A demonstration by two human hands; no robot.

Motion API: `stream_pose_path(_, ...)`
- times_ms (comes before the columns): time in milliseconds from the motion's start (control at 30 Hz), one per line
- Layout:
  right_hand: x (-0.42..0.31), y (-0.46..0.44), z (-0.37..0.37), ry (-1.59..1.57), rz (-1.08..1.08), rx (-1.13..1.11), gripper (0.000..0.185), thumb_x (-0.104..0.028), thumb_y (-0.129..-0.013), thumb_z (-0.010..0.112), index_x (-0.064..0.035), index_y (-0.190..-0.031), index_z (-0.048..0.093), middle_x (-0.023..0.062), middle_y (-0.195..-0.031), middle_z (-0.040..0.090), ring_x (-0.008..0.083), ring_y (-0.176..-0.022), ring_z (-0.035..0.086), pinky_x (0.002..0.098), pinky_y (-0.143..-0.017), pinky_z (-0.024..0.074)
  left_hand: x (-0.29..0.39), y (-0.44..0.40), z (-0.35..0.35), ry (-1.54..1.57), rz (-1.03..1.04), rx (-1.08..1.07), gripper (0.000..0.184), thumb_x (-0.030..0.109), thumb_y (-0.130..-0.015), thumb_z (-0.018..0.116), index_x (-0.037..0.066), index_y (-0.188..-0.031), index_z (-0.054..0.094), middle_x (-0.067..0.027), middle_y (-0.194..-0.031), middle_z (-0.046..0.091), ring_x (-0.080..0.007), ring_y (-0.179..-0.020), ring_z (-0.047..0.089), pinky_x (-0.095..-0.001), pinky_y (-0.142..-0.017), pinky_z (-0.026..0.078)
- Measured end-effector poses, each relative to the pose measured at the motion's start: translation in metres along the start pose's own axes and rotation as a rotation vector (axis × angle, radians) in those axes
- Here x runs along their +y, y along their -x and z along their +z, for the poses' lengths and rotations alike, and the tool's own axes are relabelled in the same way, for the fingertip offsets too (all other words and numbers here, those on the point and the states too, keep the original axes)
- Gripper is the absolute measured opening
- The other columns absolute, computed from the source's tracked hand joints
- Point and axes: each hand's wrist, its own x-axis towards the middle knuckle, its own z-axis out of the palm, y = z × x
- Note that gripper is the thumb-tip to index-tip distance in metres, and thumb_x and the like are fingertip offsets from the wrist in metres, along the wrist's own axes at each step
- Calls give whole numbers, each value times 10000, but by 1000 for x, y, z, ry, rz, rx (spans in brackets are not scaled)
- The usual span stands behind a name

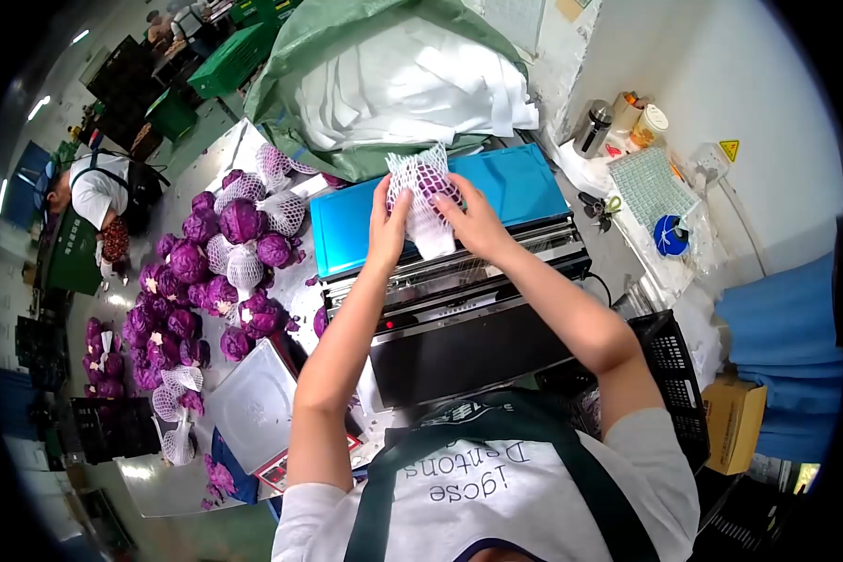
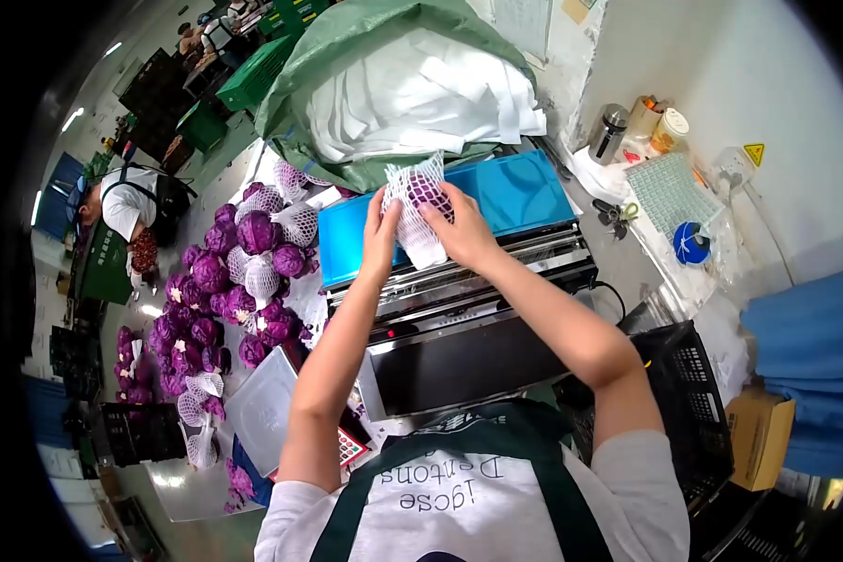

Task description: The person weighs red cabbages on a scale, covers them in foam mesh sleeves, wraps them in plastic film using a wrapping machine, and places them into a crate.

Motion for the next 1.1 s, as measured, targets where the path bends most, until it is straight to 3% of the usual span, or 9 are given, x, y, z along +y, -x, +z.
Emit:
stream_pose_path(100,16,-13,-23,-43,211,-208,551,-353,-900,567,-49,-1337,425,199,-1214,522,276,-983,580,366,-854,470,-9,-9,-12,-247,15,-75,564,286,-914,585,1,-1358,389,-164,-1301,490,-209,-1154,494,-314,-986,383)
stream_pose_path(233,1,-5,-89,273,-256,-246,336,-193,-851,625,-128,-1179,590,72,-1061,598,221,-906,580,314,-735,485,48,16,-52,-1013,462,-100,410,205,-804,672,74,-1178,567,-133,-1128,567,-307,-1035,512,-390,-925,383)
stream_pose_path(367,36,-18,-124,697,-977,-639,217,-134,-758,648,-193,-966,666,2,-834,527,204,-795,519,326,-598,479,59,33,-84,-1494,713,-965,369,223,-795,633,255,-1162,612,2,-842,512,-192,-799,506,-340,-701,374)
stream_pose_path(633,58,18,-127,536,-562,-804,79,-179,-785,628,-131,-806,687,46,-825,597,259,-881,554,374,-721,482,20,64,-105,-1106,501,-874,217,130,-765,656,147,-981,677,-33,-697,581,-195,-707,559,-345,-659,427)
stream_pose_path(733,13,32,-152,272,-327,-972,131,-138,-842,618,-53,-917,684,85,-856,656,234,-811,633,351,-727,491,97,87,-84,-916,50,-732,108,30,-813,619,61,-900,676,-72,-756,645,-179,-709,610,-316,-652,481)
stream_pose_path(767,-35,27,-164,153,111,-1112,135,-103,-855,615,-29,-948,680,84,-843,684,159,-772,657,290,-696,496,123,85,-81,-808,-130,-665,90,29,-850,585,39,-886,668,-81,-756,649,-162,-711,617,-298,-656,489)
stream_pose_path(900,-101,-29,-180,-496,-244,-658,186,-50,-902,532,-15,-1049,642,81,-945,681,150,-888,643,254,-770,497,170,29,-68,-150,286,-95,195,133,-917,538,38,-1057,635,-61,-825,663,-125,-679,642,-276,-631,514)
stream_pose_path(1033,3,-124,-126,571,-772,-301,454,-139,-867,599,-76,-1301,482,147,-1288,530,285,-1174,511,397,-935,450,84,-77,-84,-1191,643,-456,499,89,-828,560,112,-1316,462,-182,-1265,533,-356,-1180,497,-404,-1001,405)
stream_pose_path(1100,28,-120,-96,880,-525,-684,860,-151,-676,755,-66,-1414,321,163,-1416,387,348,-1284,393,396,-1069,330,32,-79,-84,-1306,443,-794,772,131,-671,743,109,-1364,405,-145,-1408,406,-331,-1298,382,-432,-1084,310)
